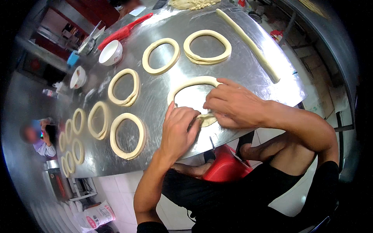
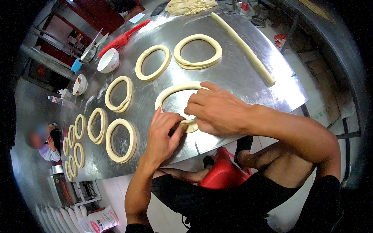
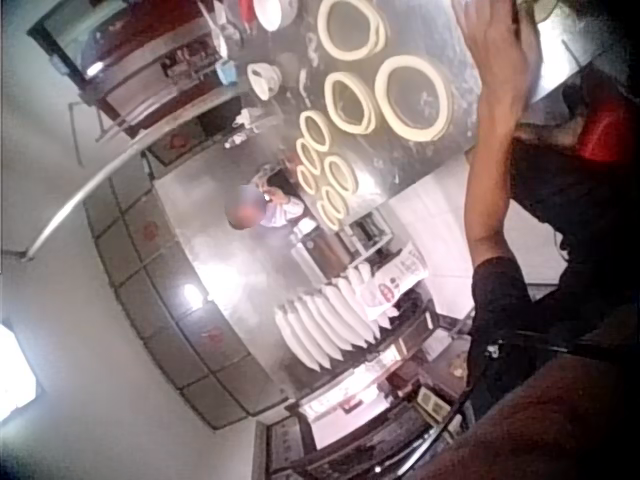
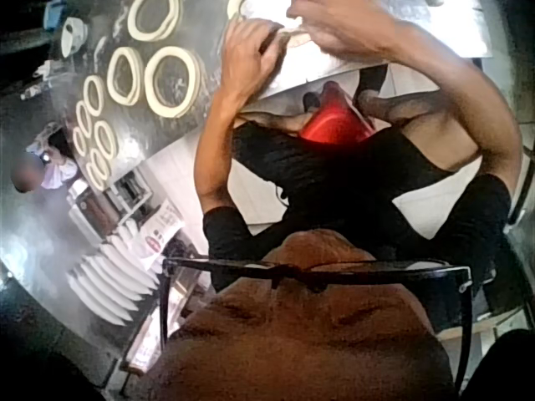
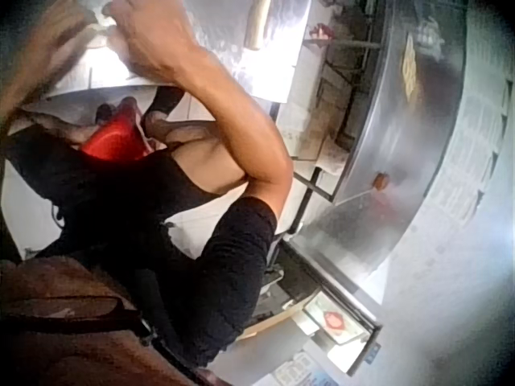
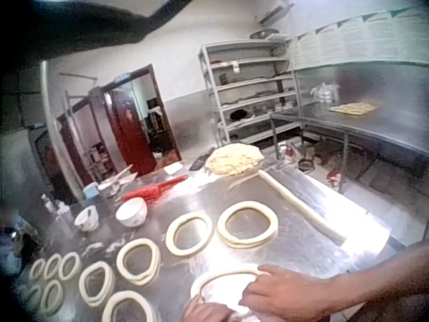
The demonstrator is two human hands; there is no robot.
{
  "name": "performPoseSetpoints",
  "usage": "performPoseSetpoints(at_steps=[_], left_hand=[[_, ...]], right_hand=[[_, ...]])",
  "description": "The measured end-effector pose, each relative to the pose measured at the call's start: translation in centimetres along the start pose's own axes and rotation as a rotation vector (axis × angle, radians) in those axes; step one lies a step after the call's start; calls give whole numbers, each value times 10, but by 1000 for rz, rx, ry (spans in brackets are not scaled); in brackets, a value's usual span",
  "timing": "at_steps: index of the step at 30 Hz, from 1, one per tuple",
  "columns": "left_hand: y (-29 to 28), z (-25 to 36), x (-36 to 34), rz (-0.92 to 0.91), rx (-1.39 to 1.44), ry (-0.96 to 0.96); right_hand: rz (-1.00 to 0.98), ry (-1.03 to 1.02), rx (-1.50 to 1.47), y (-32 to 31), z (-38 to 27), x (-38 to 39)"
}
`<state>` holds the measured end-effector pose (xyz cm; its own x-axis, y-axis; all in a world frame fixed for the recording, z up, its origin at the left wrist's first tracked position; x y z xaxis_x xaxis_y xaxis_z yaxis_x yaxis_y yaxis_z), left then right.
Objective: The person shapes long strips of dough into circular rings by hand on a stainless steel table. They repeatedly pick up a strip, form it into a circle, and press the ends together to seal the ring, placing the finished rings in rows on the table.
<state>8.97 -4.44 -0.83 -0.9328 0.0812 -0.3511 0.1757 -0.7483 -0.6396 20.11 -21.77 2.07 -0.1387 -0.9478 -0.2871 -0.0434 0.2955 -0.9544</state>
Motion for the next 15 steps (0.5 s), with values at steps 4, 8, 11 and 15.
performPoseSetpoints(at_steps=[4,8,11,15], left_hand=[[-1,-2,-5,1,52,-78],[-1,-3,-4,-5,36,-43],[0,-4,-4,-22,33,-31],[-1,-6,-5,-46,64,-53]], right_hand=[[21,-200,118,3,-7,11],[3,-243,330,10,-10,14],[-52,-276,522,17,-3,21],[-196,-242,693,26,4,28]])
Point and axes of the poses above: each hand's wrist, its own x-axis away from the middle knuckle, its own y-axis out of the palm, z = x × y, the point moved 4 cm from there along -x, towards the middle knuckle, and after that the axes turned 15 degrees about x, right-handed, at the moved point
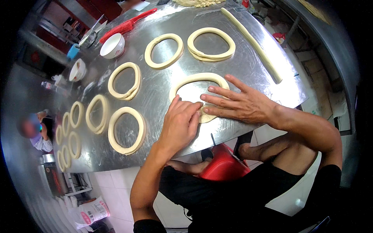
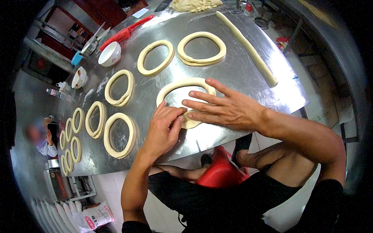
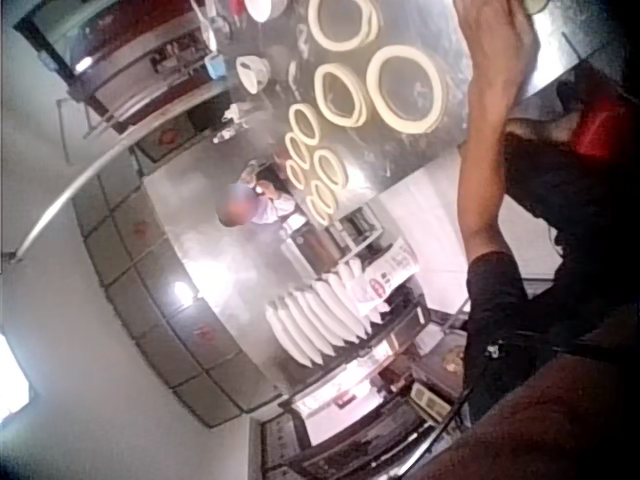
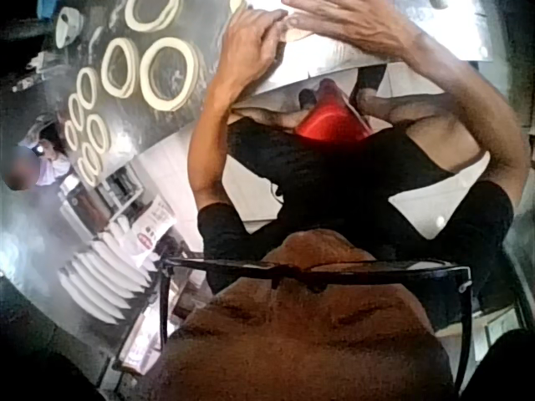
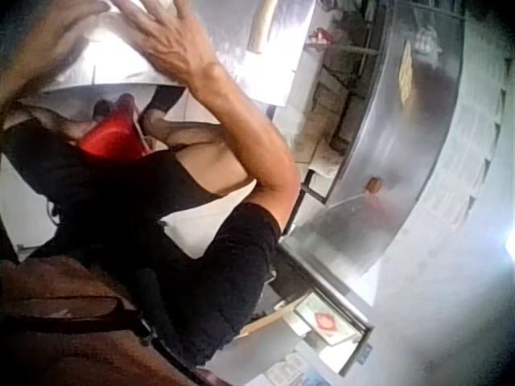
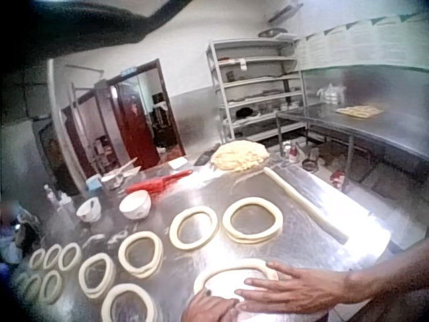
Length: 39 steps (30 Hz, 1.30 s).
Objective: The person shapes long strips of dough into circular rings by hand on a stainless steel table. They repeatedly pick up a strip, form it into a circle, and press the ends together to seal the ring, placing the finished rings in rows on the table.
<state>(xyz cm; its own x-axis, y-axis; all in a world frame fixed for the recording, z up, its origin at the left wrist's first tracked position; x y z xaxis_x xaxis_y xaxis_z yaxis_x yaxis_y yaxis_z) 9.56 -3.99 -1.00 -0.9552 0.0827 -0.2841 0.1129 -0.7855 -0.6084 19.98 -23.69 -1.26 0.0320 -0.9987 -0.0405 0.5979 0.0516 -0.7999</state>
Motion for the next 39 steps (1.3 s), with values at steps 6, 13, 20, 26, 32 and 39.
performPoseSetpoints(at_steps=[6,13,20,26,32,39], left_hand=[[-5,2,1,-26,14,-30],[1,12,-7,-28,-58,1],[11,3,-7,-3,-112,54],[4,1,-8,-31,-19,15],[-1,-3,-15,-157,31,5],[-4,5,-17,-195,28,9]], right_hand=[[-39,-22,82,-9,1,9],[122,205,-312,-17,12,20],[168,318,-688,-19,12,-6],[272,177,-398,-19,13,-3],[190,-20,-123,-11,5,-5],[70,41,-42,2,2,6]])
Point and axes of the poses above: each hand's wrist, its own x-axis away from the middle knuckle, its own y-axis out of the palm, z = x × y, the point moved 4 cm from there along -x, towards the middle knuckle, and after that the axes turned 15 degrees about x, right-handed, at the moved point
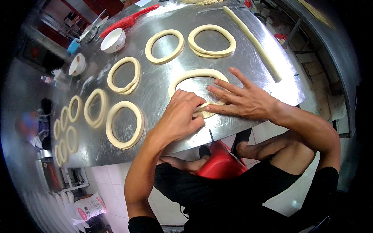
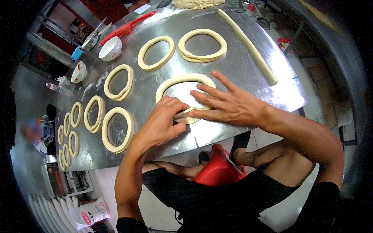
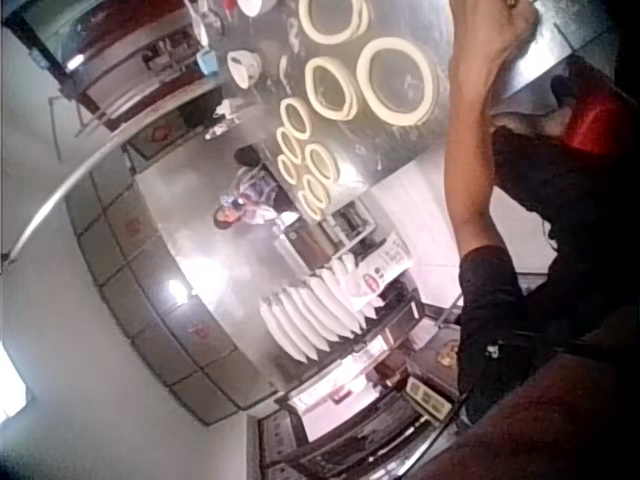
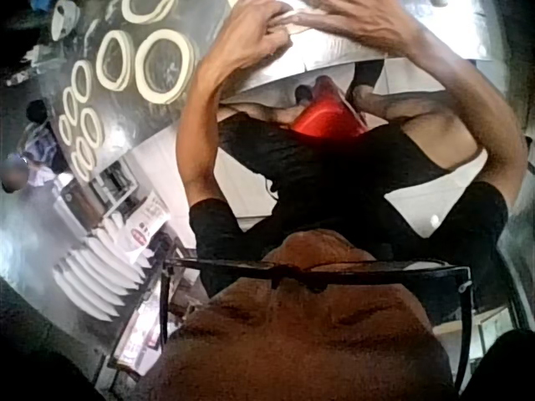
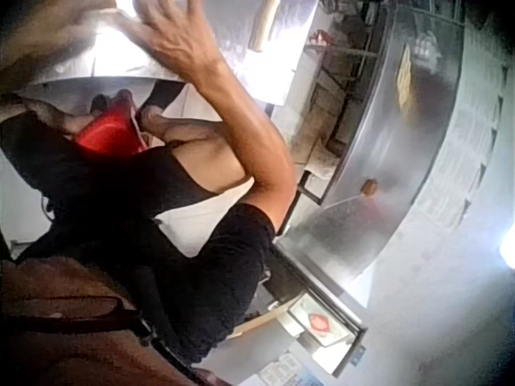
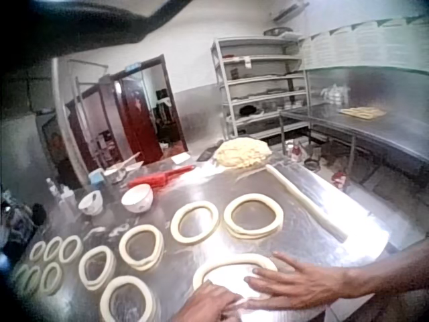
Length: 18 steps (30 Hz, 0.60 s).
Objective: The person shapes long strips of dough into circular rings by hand on a stainless steel table. They repeatedly pick up a strip, form it into a circle, and press the ends together to seal the ring, placing the finished rings in rows on the table.
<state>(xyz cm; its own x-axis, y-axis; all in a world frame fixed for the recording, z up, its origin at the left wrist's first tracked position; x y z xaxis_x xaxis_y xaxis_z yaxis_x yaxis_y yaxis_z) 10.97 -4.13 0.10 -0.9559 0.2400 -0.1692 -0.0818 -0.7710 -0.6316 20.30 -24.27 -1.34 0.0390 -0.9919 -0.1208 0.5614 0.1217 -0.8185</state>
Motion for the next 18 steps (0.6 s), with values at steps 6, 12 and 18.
performPoseSetpoints(at_steps=[6,12,18], left_hand=[[7,-3,-5,74,-87,-44],[14,-7,-1,66,-216,159],[7,4,6,69,-224,68]], right_hand=[[93,40,-114,-4,7,5],[120,302,-465,-10,15,-3],[103,274,-708,-6,4,-27]])
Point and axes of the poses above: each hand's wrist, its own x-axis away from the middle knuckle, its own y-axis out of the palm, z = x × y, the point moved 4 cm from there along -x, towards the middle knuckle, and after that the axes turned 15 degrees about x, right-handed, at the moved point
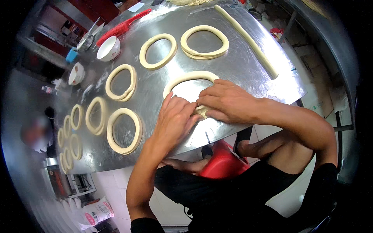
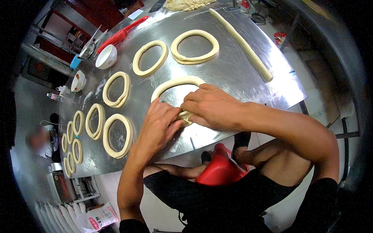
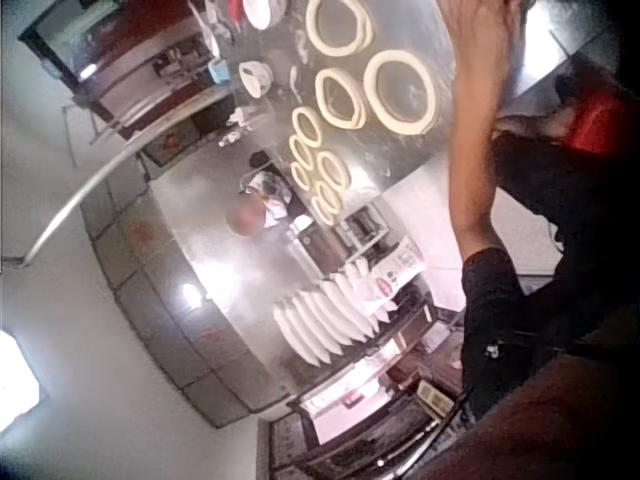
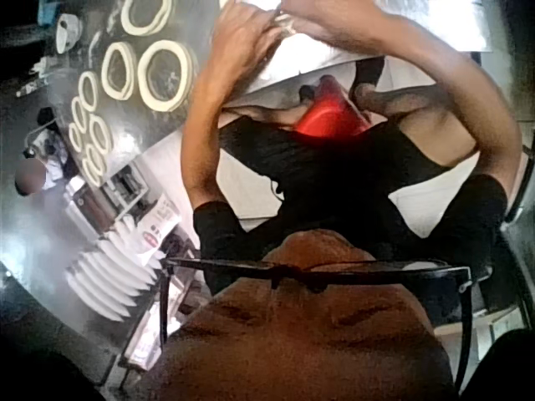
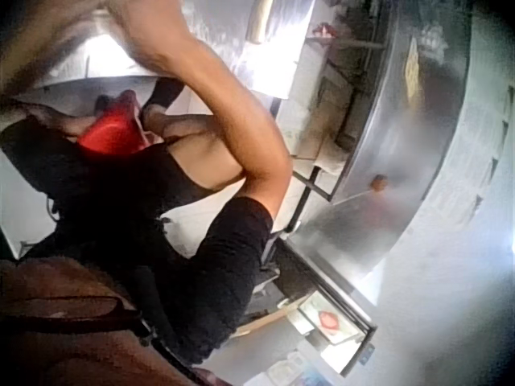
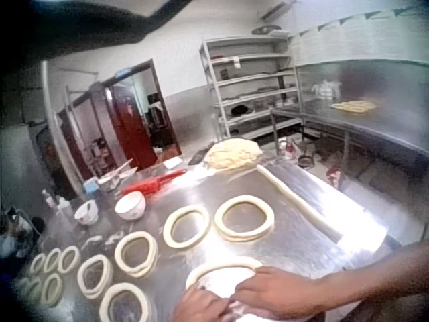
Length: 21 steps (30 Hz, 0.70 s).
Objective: The person shapes long strips of dough into circular rings by hand on a stainless steel table. They repeatedly pick up a strip, form it into a circle, and press the ends together to seal the ring, placing the finished rings in rows on the table.
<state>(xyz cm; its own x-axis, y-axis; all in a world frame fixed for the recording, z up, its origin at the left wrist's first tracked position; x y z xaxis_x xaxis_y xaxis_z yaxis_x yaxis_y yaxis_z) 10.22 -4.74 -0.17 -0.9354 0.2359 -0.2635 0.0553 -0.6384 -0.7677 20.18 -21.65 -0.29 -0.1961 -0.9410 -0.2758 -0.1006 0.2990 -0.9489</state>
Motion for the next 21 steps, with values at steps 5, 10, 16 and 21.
performPoseSetpoints(at_steps=[5,10,16,21], left_hand=[[2,2,5,55,-72,101],[-1,7,15,112,-35,92],[-5,13,25,75,-53,109],[-10,13,31,36,-9,153]], right_hand=[[-7,1,30,12,-5,-7],[96,12,48,20,-11,-8],[184,-130,201,16,-21,-11],[69,-209,134,15,-20,-2]])
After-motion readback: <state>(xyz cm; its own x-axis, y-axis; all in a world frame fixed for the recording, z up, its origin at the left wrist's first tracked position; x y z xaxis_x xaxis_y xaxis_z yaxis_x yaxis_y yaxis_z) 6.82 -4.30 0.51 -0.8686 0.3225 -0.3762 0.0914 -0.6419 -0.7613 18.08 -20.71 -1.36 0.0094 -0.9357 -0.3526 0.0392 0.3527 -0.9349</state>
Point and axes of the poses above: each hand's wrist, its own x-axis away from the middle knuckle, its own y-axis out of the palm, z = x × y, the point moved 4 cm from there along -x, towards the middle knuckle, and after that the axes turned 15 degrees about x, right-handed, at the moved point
